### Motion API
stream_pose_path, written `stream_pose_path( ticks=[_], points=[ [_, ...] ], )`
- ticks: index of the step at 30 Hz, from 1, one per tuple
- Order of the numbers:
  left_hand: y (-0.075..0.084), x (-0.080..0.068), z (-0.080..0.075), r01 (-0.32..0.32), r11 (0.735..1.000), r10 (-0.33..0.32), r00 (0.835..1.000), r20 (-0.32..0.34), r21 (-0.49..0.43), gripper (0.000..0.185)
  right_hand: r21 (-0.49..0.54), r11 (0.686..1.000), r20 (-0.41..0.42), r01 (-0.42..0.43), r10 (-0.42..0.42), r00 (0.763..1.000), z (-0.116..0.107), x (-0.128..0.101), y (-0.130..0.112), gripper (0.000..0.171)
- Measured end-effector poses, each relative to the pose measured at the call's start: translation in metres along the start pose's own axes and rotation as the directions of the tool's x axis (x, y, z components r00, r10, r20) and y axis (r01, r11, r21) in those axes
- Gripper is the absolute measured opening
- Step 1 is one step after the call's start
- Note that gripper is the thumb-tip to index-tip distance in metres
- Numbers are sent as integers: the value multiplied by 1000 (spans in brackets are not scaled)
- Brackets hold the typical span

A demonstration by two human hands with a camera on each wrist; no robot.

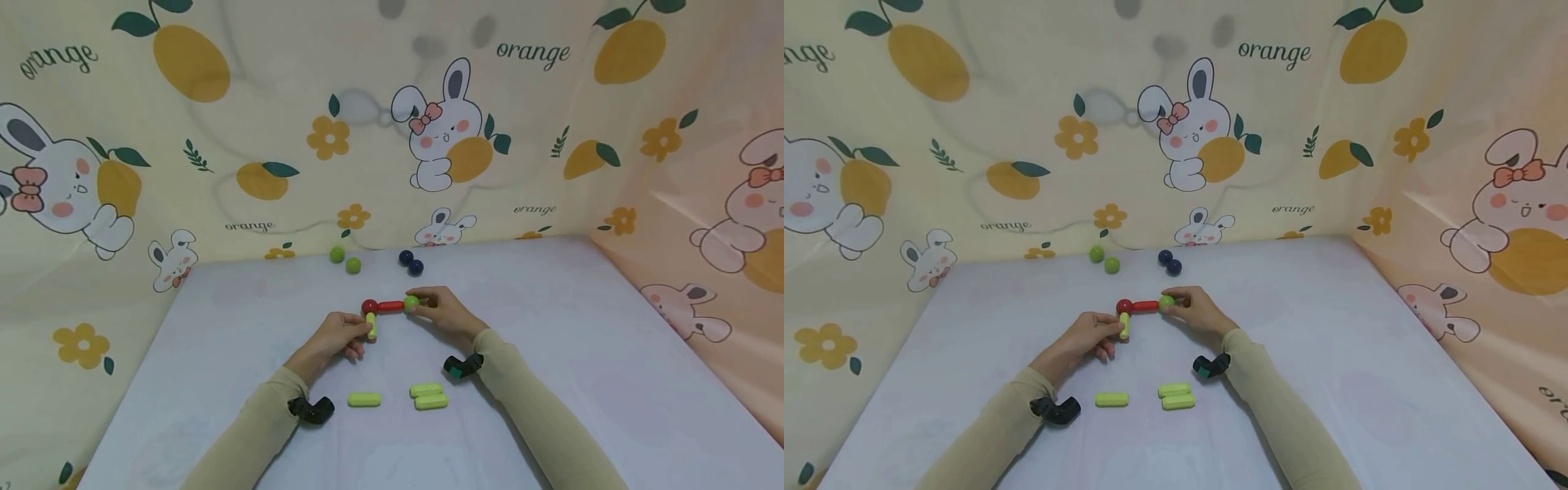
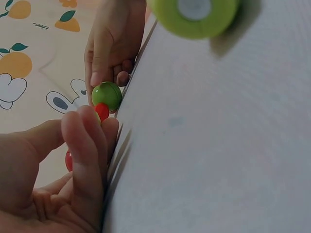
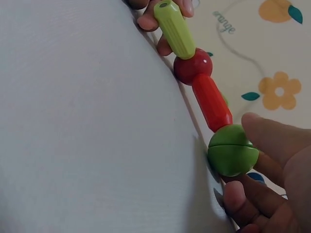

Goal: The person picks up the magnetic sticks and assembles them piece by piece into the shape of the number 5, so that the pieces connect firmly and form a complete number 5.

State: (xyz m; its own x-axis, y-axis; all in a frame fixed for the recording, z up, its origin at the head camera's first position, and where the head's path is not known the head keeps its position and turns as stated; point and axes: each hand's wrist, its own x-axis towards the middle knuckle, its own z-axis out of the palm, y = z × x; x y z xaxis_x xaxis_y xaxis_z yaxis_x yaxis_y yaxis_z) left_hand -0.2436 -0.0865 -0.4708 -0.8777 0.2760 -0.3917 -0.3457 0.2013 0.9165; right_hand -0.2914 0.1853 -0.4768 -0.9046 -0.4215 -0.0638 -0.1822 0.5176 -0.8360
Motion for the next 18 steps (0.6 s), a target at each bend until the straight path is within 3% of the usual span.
stream_pose_path(
  ticks=[7,12,18],
  points=[
    [-1,2,-1,9,1000,-9,1000,-22,3,41,4,1000,7,-23,23,1000,-2,4,1,48],
    [-3,2,-1,-2,1000,2,1000,-24,2,39,18,1000,-2,5,-5,1000,-5,5,3,46],
    [-1,1,-1,-13,1000,13,1000,-4,-11,40,62,998,-83,13,-7,997,-18,6,6,45]
  ],
)
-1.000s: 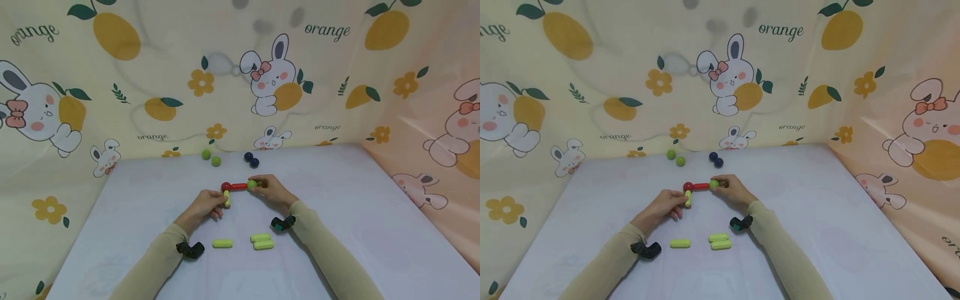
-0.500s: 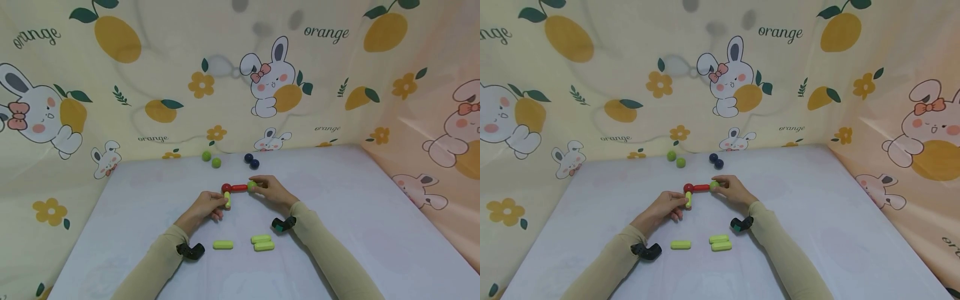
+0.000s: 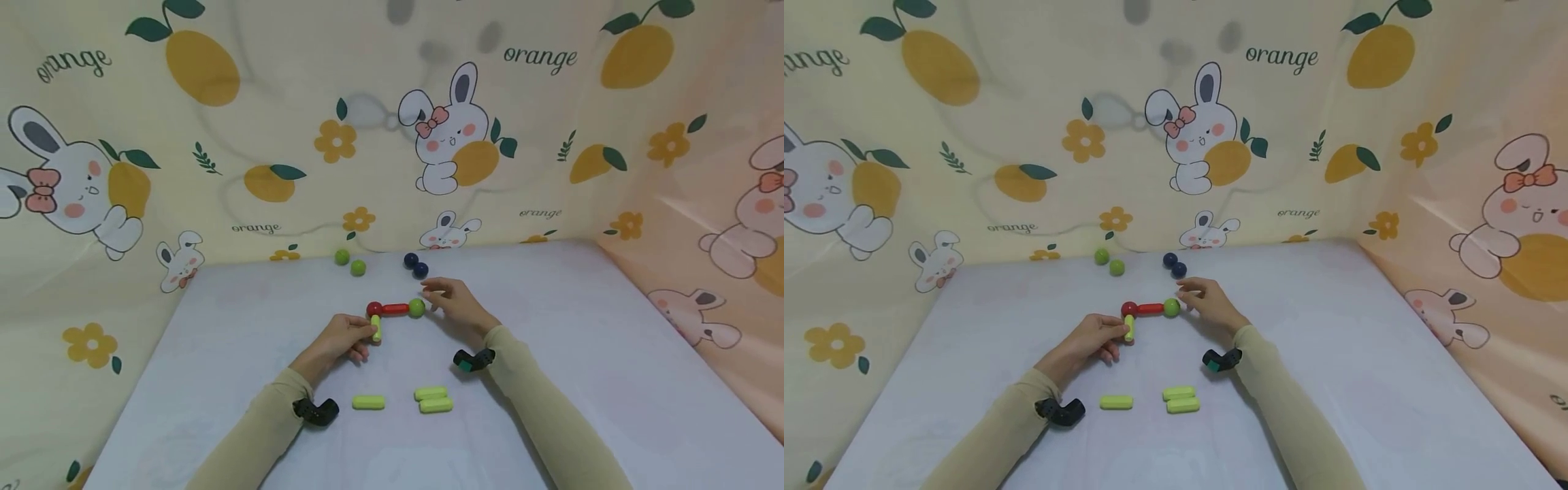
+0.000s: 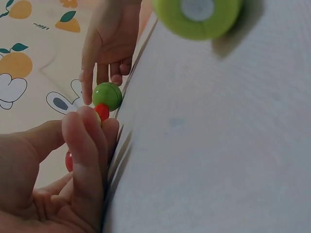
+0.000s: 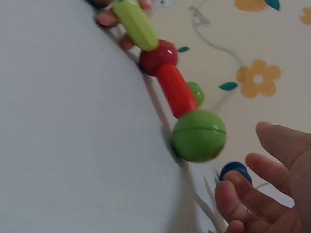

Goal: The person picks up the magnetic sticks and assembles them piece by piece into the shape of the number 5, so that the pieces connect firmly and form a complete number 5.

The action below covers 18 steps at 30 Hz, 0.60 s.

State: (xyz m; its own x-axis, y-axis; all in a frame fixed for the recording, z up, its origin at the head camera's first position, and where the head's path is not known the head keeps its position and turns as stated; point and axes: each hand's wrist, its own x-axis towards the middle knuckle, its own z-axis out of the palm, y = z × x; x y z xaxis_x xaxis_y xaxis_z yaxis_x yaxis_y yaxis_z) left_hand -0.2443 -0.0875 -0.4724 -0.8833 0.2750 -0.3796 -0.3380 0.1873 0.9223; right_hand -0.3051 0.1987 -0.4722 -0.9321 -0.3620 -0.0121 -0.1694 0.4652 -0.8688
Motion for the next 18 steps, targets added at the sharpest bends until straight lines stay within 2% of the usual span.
stream_pose_path(
  ticks=[8,18],
  points=[
    [0,3,-2,-1,1000,1,1000,18,-3,37,57,997,-102,-50,55,993,-16,16,5,43],
    [-3,4,-2,2,1000,-2,1000,18,-10,39,80,990,-140,-119,130,982,-14,38,2,45]
  ],
)
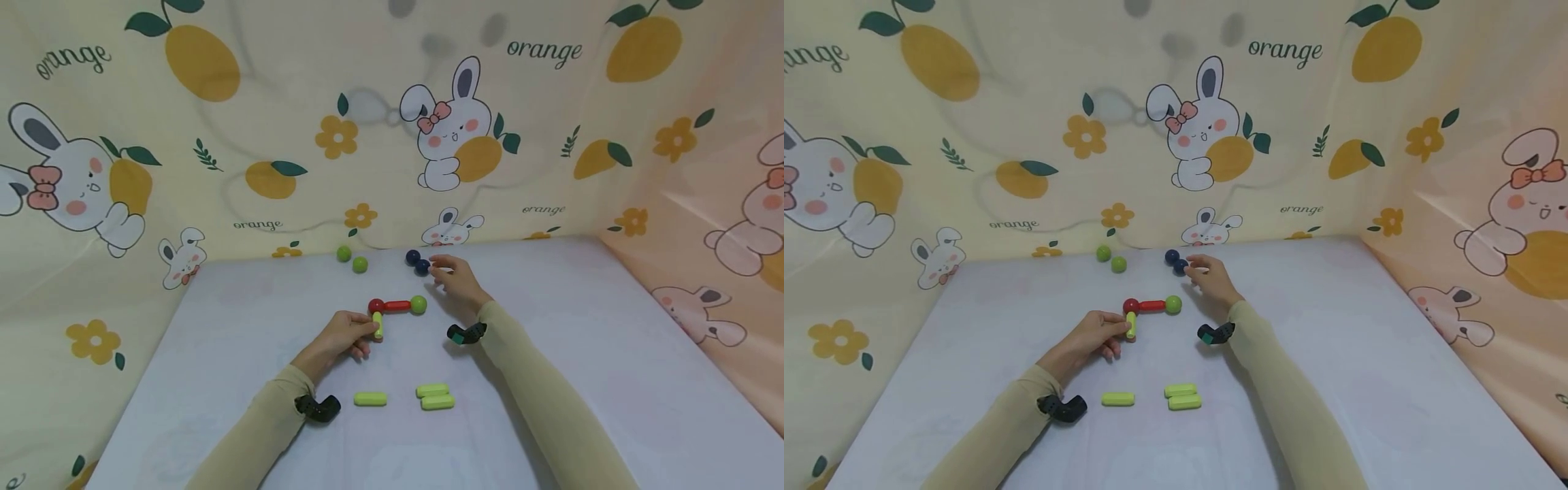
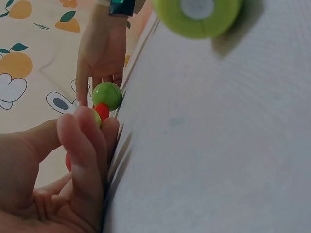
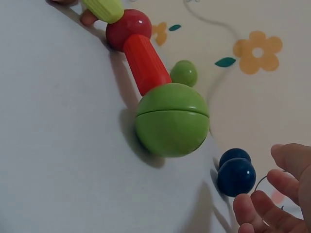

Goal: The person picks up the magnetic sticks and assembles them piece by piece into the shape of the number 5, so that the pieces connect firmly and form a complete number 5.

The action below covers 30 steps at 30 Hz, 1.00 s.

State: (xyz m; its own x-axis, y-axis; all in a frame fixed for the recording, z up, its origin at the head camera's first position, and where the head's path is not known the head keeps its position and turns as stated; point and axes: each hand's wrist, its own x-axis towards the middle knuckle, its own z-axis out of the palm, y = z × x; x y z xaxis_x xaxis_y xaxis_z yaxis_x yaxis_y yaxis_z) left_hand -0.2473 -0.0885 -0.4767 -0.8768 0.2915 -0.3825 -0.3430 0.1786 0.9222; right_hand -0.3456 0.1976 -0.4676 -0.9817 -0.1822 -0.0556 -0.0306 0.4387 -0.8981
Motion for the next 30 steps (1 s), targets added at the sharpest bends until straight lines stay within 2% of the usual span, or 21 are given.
stream_pose_path(
  ticks=[13,18,23,30],
  points=[
    [3,-1,1,8,1000,-7,1000,-15,18,40,-21,999,32,-42,43,999,6,14,-9,55],
    [2,-1,2,2,1000,-2,1000,3,20,38,-48,995,18,-84,84,996,11,15,-10,59],
    [2,-1,2,-5,1000,5,1000,9,17,36,-102,990,-8,-98,98,995,15,14,-14,54],
    [3,-2,2,10,1000,-10,1000,-5,18,35,-141,987,-25,-77,74,997,16,12,-13,45]
  ],
)
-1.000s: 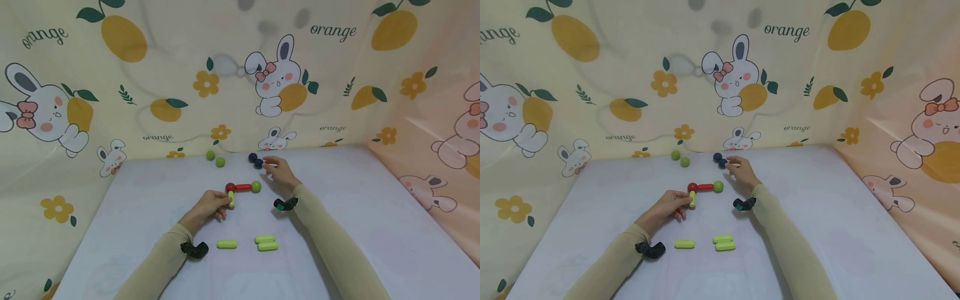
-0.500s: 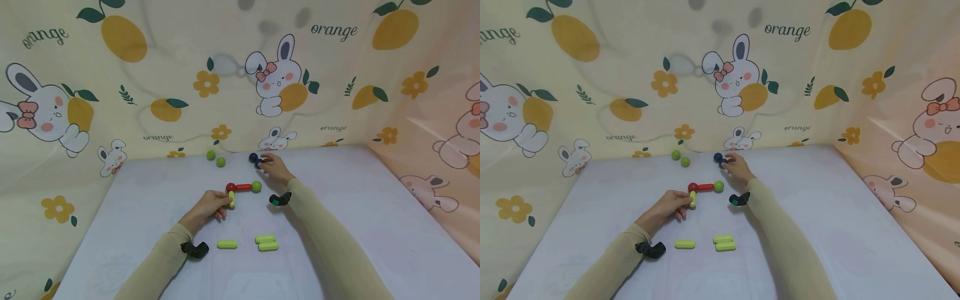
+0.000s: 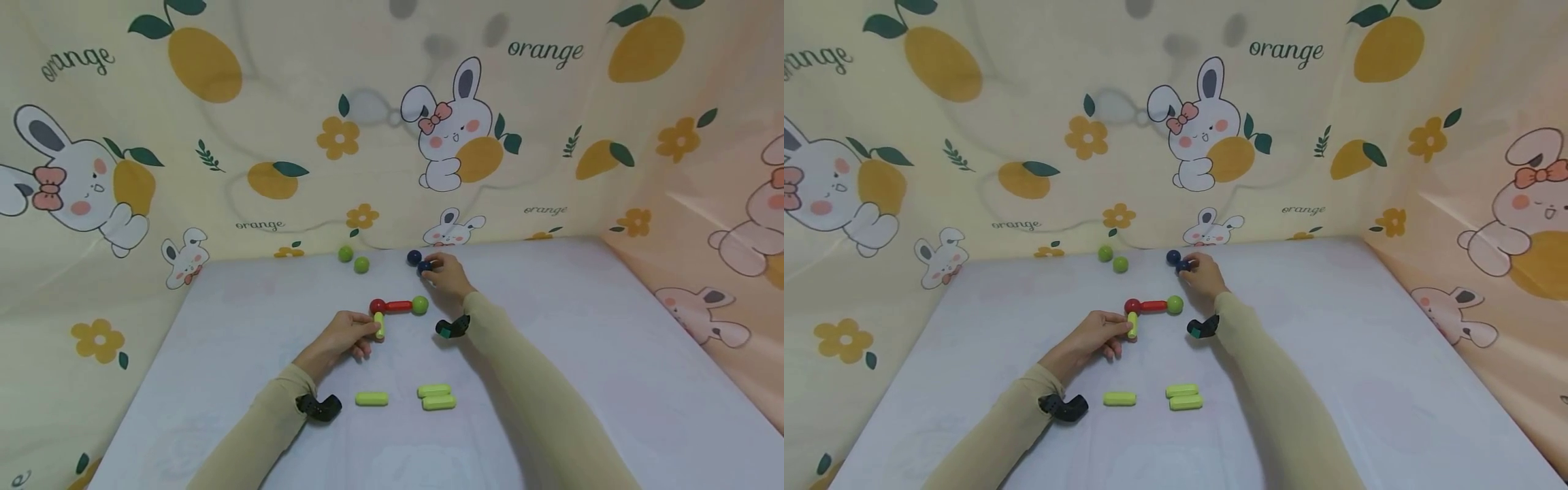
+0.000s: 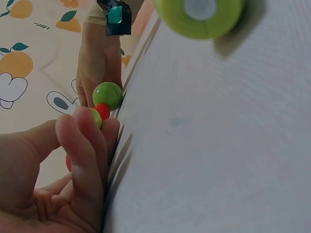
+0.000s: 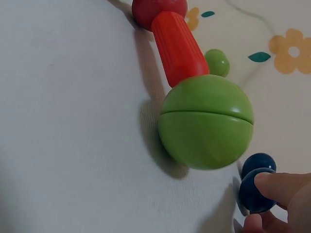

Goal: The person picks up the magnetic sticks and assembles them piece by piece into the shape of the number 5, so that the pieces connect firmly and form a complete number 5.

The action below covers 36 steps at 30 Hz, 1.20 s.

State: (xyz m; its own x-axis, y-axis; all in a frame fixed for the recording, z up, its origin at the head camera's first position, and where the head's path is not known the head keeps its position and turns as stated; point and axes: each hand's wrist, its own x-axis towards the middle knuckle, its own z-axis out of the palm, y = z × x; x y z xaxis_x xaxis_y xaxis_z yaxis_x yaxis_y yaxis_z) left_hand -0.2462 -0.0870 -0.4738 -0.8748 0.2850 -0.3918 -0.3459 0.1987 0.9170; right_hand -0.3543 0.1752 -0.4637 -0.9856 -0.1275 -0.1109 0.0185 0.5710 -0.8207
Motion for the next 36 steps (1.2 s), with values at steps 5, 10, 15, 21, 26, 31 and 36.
stream_pose_path(
  ticks=[5,10,15,21,26,31,36],
  points=[
    [0,-1,-1,5,1000,-5,1000,-8,6,37,22,1000,-13,-11,11,1000,-4,-8,1,46],
    [0,-2,-1,-1,1000,1,1000,-3,10,37,37,999,-28,28,-27,999,-11,-15,4,45],
    [0,-1,-1,-2,1000,2,1000,-5,10,38,31,997,-50,76,-74,996,-16,-22,2,45],
    [-1,0,-3,0,1000,0,1000,-10,23,42,29,987,-77,157,-154,985,-12,-38,-6,43],
    [1,-1,-2,5,1000,-5,1000,-4,11,40,34,984,-58,177,-175,983,-8,-52,-9,41],
    [1,-1,-2,5,1000,-5,1000,10,1,38,40,979,-5,199,-199,980,-4,-68,-16,36],
    [1,0,-2,19,1000,-19,1000,0,9,41,69,970,103,232,-238,966,2,-78,-21,35]
  ],
)
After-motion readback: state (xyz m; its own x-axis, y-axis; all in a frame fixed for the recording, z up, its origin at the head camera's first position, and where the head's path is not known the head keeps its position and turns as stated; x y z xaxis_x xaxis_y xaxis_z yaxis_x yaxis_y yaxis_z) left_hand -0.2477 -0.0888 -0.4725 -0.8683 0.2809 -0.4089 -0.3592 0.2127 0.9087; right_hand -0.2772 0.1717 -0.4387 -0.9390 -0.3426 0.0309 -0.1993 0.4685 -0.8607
